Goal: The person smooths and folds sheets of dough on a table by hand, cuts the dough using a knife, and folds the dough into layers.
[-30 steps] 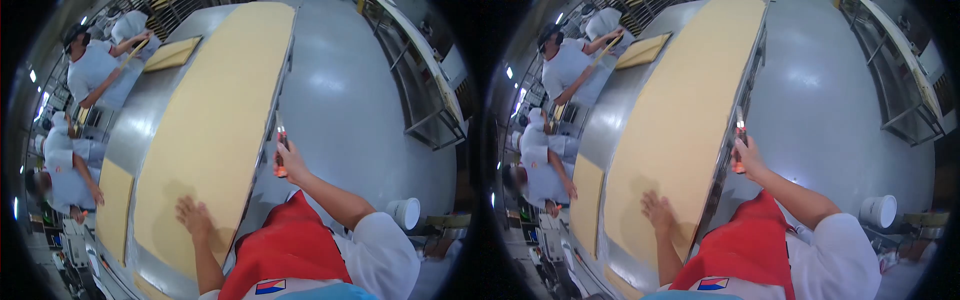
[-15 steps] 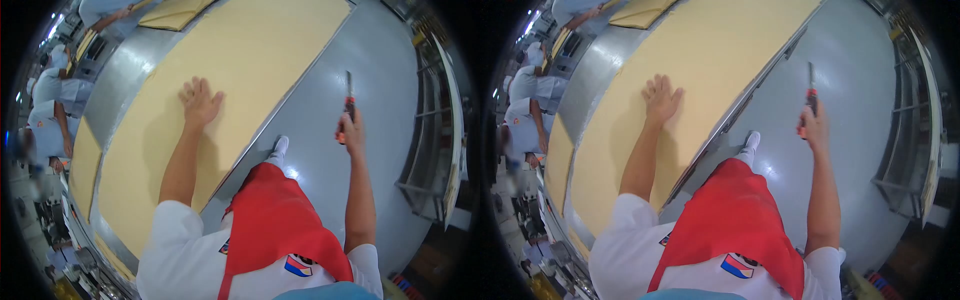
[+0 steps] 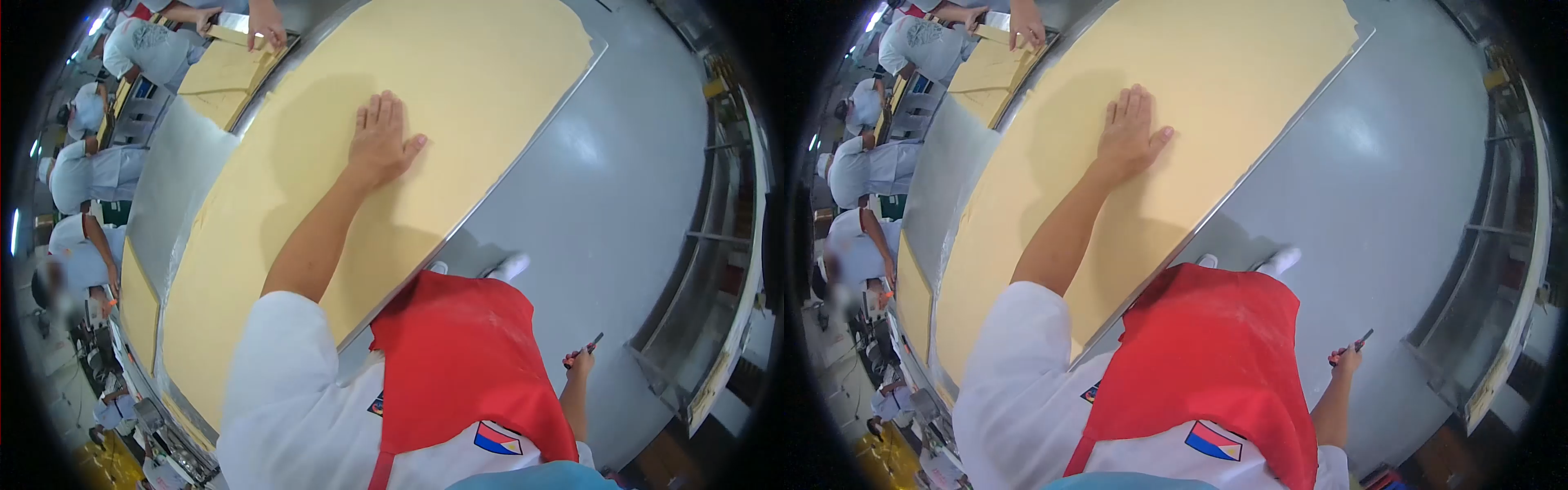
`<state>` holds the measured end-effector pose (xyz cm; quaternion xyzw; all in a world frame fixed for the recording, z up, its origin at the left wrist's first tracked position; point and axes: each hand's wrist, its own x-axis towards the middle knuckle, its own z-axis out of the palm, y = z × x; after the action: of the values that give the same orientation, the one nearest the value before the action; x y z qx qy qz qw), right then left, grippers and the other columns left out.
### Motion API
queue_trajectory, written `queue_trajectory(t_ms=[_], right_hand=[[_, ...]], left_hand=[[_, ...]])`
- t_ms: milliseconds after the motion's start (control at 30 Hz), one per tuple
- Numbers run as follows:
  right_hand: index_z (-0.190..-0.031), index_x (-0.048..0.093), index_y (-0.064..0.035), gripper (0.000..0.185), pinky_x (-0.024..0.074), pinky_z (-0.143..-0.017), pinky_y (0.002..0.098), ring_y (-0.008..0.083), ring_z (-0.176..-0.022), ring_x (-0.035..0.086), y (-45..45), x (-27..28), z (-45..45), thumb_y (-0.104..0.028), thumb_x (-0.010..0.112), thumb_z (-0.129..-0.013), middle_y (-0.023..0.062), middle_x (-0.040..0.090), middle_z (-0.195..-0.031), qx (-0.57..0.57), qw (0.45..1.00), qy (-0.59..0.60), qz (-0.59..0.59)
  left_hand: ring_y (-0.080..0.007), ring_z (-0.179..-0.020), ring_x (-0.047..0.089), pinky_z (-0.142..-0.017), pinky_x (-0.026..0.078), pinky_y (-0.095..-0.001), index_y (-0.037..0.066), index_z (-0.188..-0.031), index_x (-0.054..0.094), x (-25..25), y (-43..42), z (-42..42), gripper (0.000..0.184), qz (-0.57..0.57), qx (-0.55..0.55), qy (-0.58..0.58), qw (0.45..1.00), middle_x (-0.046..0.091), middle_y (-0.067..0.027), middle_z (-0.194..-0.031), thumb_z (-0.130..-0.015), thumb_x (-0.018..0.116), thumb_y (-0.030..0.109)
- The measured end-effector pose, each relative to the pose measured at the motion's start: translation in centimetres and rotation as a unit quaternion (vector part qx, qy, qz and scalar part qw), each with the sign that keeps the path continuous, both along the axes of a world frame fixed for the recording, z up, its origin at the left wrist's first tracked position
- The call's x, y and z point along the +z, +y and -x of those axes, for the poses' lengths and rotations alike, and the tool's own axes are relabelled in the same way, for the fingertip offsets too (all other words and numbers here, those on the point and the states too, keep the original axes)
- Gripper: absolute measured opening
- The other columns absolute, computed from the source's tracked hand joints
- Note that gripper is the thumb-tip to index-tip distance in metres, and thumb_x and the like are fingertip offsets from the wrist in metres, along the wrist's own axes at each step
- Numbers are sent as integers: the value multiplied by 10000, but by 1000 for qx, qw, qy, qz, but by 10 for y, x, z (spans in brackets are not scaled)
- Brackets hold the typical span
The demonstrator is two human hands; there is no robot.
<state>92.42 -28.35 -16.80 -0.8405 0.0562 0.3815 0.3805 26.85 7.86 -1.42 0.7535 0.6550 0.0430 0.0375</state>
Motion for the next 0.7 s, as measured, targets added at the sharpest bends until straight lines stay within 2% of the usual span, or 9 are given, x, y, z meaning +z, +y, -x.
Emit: queue_trajectory(t_ms=[133,167,267,400,467,533,567,633,700], right_hand=[[-1245,471,-148,216,452,-396,372,223,-486,539,128,-13,-49,-272,489,-1069,63,497,-706,39,998,25,-33],[-1301,468,-136,260,457,-400,374,217,-491,538,175,-7,-55,-250,489,-1068,64,501,-716,78,994,14,-72],[-1426,451,-145,371,461,-401,359,189,-484,526,323,3,-71,-224,494,-1066,57,503,-713,176,976,2,-130],[-1372,496,-125,328,433,-376,297,145,-429,486,499,72,-32,-216,481,-1057,28,488,-685,329,919,1,-217],[-1452,462,-110,420,437,-388,288,138,-463,516,574,112,-4,-173,495,-1039,38,508,-705,411,882,-33,-226],[-1490,451,-143,492,451,-425,280,120,-494,534,633,158,41,-157,535,-1005,55,563,-738,514,808,-85,-275],[-1505,437,-156,510,490,-465,289,132,-553,581,660,180,65,-172,548,-1007,68,607,-792,568,768,-112,-273],[-1527,417,-183,546,570,-612,395,257,-687,686,712,208,107,-157,552,-998,136,693,-906,648,697,-151,-267],[-1552,377,-180,593,546,-782,491,393,-866,684,762,210,156,-135,540,-983,216,701,-1006,709,598,-220,-304]], left_hand=[[-390,-1569,97,-1270,87,-508,-70,-1583,183,-4,70,9,902,-10,178,32,983,141,-268,-1671,-1017,371,607],[-393,-1567,104,-1268,96,-510,-71,-1578,203,-4,85,17,901,-9,246,20,969,157,-278,-1664,-1015,378,610],[-397,-1560,136,-1261,114,-514,-83,-1563,235,-13,121,39,898,-46,329,1,943,184,-283,-1656,-1003,423,594],[-409,-1544,187,-1256,129,-516,-104,-1542,271,-6,154,30,883,-35,460,5,887,227,-298,-1639,-990,469,556],[-417,-1540,196,-1258,125,-517,-113,-1532,289,-6,151,0,891,-19,460,21,887,246,-310,-1628,-987,466,569],[-425,-1544,176,-1263,115,-512,-112,-1541,278,-32,151,10,937,-23,436,73,897,233,-311,-1632,-989,440,628],[-436,-1546,161,-1264,108,-508,-109,-1551,255,-27,157,8,951,-3,454,97,886,220,-314,-1635,-994,429,642],[-460,-1541,151,-1257,100,-542,-115,-1550,242,-12,169,5,953,-22,471,45,881,199,-317,-1640,-996,428,638],[-471,-1538,144,-1251,96,-562,-98,-1557,242,-1,203,4,952,-15,509,49,859,188,-316,-1643,-994,426,647]])
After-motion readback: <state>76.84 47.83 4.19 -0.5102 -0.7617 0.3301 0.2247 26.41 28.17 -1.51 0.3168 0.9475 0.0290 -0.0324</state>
